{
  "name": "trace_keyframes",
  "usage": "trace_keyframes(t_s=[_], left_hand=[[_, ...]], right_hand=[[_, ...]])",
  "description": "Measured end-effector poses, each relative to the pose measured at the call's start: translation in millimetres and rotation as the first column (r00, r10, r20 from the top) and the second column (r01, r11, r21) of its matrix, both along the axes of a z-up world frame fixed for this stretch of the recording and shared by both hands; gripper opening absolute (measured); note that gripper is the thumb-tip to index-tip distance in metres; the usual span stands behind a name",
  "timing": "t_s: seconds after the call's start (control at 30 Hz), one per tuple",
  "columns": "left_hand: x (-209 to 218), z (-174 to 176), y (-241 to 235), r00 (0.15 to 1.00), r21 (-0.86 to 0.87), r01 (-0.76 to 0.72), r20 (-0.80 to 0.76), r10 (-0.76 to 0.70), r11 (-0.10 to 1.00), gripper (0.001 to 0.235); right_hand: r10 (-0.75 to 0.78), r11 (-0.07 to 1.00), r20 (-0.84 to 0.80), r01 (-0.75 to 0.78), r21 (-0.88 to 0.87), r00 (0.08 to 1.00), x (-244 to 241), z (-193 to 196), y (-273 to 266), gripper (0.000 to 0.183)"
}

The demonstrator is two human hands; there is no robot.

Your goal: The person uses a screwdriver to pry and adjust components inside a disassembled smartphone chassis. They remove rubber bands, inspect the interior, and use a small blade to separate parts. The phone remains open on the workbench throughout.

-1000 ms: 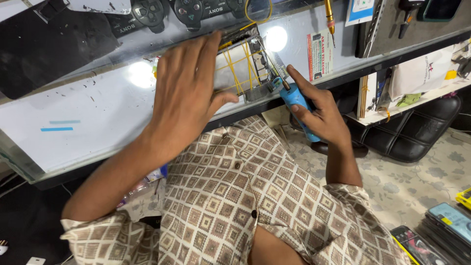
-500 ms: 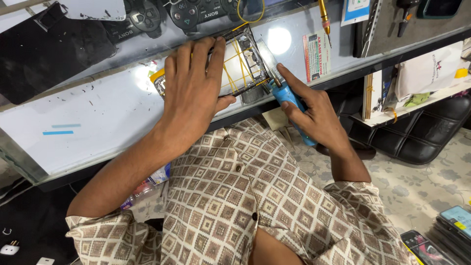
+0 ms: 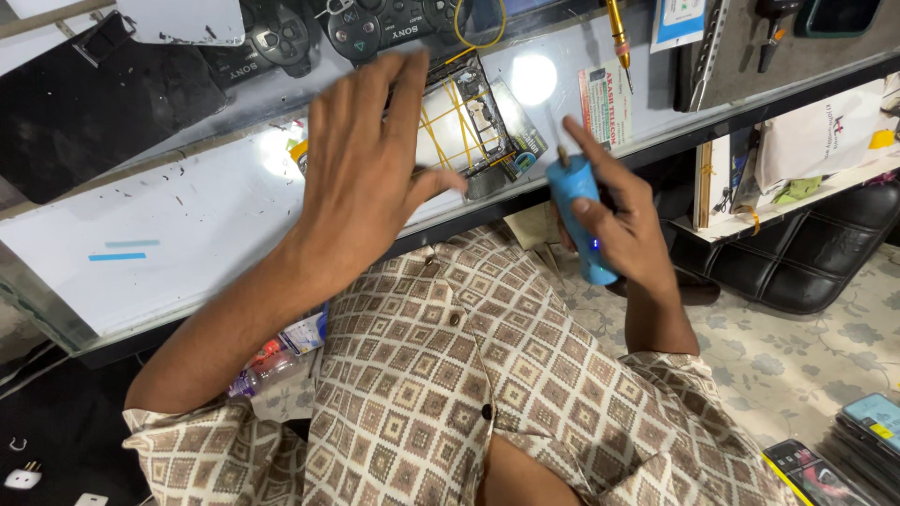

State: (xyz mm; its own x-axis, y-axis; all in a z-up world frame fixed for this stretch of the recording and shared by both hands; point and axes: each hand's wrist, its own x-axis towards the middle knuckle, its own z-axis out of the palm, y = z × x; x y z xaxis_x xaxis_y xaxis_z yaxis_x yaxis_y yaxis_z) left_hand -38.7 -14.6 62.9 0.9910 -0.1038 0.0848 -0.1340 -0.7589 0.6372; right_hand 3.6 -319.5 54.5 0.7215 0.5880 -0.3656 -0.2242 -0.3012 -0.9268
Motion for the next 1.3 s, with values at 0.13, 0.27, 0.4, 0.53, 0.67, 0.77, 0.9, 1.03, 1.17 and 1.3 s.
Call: trace_keyframes(t_s=[0.13, 0.27, 0.4, 0.53, 0.67, 0.77, 0.9, 1.03, 1.17, 1.3], left_hand=[[2.1, 8.6, 11.4, 0.937, 0.164, 0.15, 0.292, -0.193, 0.975, 0.066], [-22.5, 13.2, 15.6, 0.858, 0.378, 0.27, 0.322, -0.399, 0.886, 0.032], [-53.9, 16.3, 24.1, 0.797, 0.484, 0.262, 0.38, -0.471, 0.835, 0.005], [-74.2, 17.9, 26.0, 0.719, 0.536, 0.227, 0.472, -0.511, 0.813, 0.015], [-96.1, 10.4, 28.3, 0.687, 0.516, 0.208, 0.528, -0.5, 0.831, 0.011], [-106.7, 1.7, 27.8, 0.673, 0.499, 0.186, 0.563, -0.479, 0.847, 0.01], [-104.0, 3.5, 29.0, 0.624, 0.577, 0.184, 0.557, -0.548, 0.796, 0.023], [-126.8, 13.7, 86.9, 0.867, 0.597, -0.032, 0.416, -0.275, 0.802, 0.019], [-174.8, -14.9, 132.2, 0.955, 0.57, -0.259, 0.274, 0.117, 0.78, 0.024], [-186.5, -38.0, 129.5, 0.938, 0.587, -0.343, 0.167, 0.305, 0.734, 0.043]], right_hand=[[0.27, 0.963, -0.032, -0.269, 0.026, 0.962, 4.5, 9.8, 0.6, 0.073], [0.507, 0.851, 0.169, -0.522, 0.055, 0.845, 5.2, 19.3, 4.4, 0.066], [0.64, 0.73, 0.309, -0.682, 0.042, 0.704, 3.2, 21.1, 8.1, 0.065], [0.812, 0.583, 0.02, -0.809, -0.079, 0.583, 3.9, 28.5, 9.5, 0.069], [0.801, 0.582, 0.22, -0.81, -0.067, 0.557, 7.4, 46.7, 13.9, 0.066], [0.817, 0.555, 0.254, -0.826, -0.1, 0.519, 13.2, 57.1, 16.7, 0.064], [0.842, 0.522, 0.22, -0.847, -0.102, 0.493, 14.3, 54.5, 9.3, 0.061], [0.81, 0.585, 0.104, -0.784, -0.208, 0.576, 22.1, 52.8, -20.0, 0.067], [0.653, 0.745, 0.23, -0.557, -0.366, 0.722, 34.6, 57.1, -44.2, 0.057], [0.324, 0.864, 0.374, -0.111, -0.491, 0.869, 26.9, 55.2, -40.0, 0.068]])
